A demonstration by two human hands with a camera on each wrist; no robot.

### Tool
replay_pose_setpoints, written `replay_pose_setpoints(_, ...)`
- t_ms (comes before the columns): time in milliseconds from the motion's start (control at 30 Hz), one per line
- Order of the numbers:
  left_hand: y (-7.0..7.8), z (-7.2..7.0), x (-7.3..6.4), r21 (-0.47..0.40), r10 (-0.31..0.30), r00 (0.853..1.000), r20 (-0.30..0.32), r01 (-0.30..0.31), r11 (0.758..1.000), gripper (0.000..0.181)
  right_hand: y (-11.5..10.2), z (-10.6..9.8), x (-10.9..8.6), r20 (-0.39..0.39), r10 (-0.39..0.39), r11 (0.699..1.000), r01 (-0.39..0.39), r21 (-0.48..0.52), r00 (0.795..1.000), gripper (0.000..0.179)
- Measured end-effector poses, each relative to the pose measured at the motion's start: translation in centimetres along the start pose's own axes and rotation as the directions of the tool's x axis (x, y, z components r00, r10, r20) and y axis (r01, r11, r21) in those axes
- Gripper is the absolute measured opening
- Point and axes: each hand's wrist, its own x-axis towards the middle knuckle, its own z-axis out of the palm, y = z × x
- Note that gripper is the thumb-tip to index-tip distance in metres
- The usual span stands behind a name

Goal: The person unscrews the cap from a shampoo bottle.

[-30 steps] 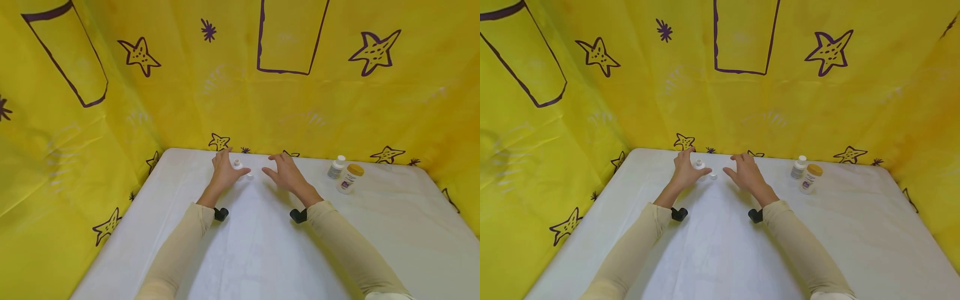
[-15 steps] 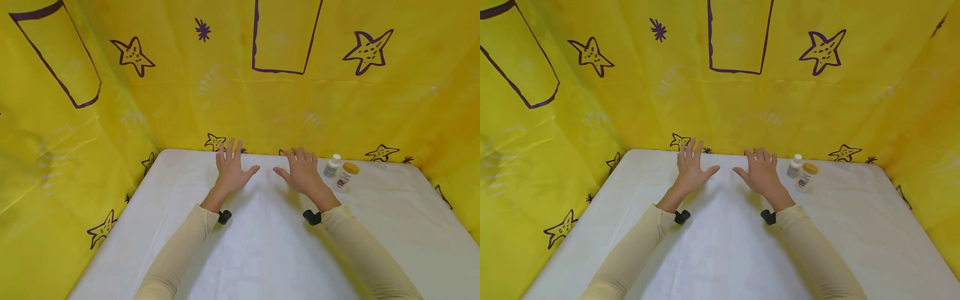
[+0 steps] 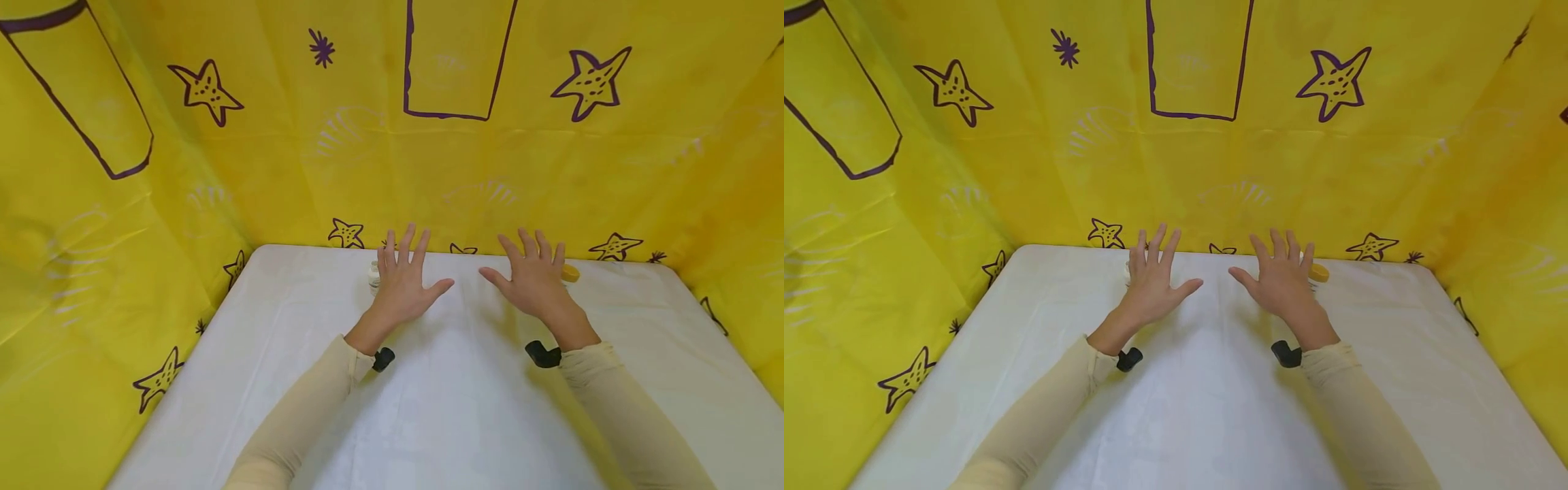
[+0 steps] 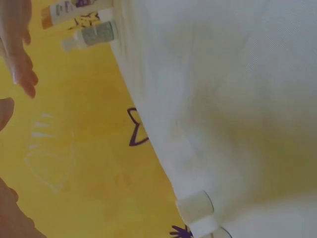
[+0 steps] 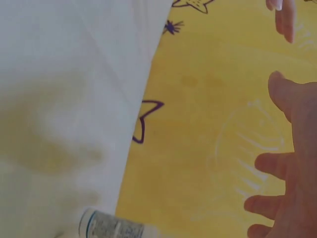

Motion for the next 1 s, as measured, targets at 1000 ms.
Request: replay_pose_setpoints(1000,8.0,6.6,2.5,-0.151,0.187,0.977,0.106,-0.17,0.974,0.095,8.1,-2.4,-4.7,-0.132,0.099,0.985,-0.078,0.155,0.986,0.079)
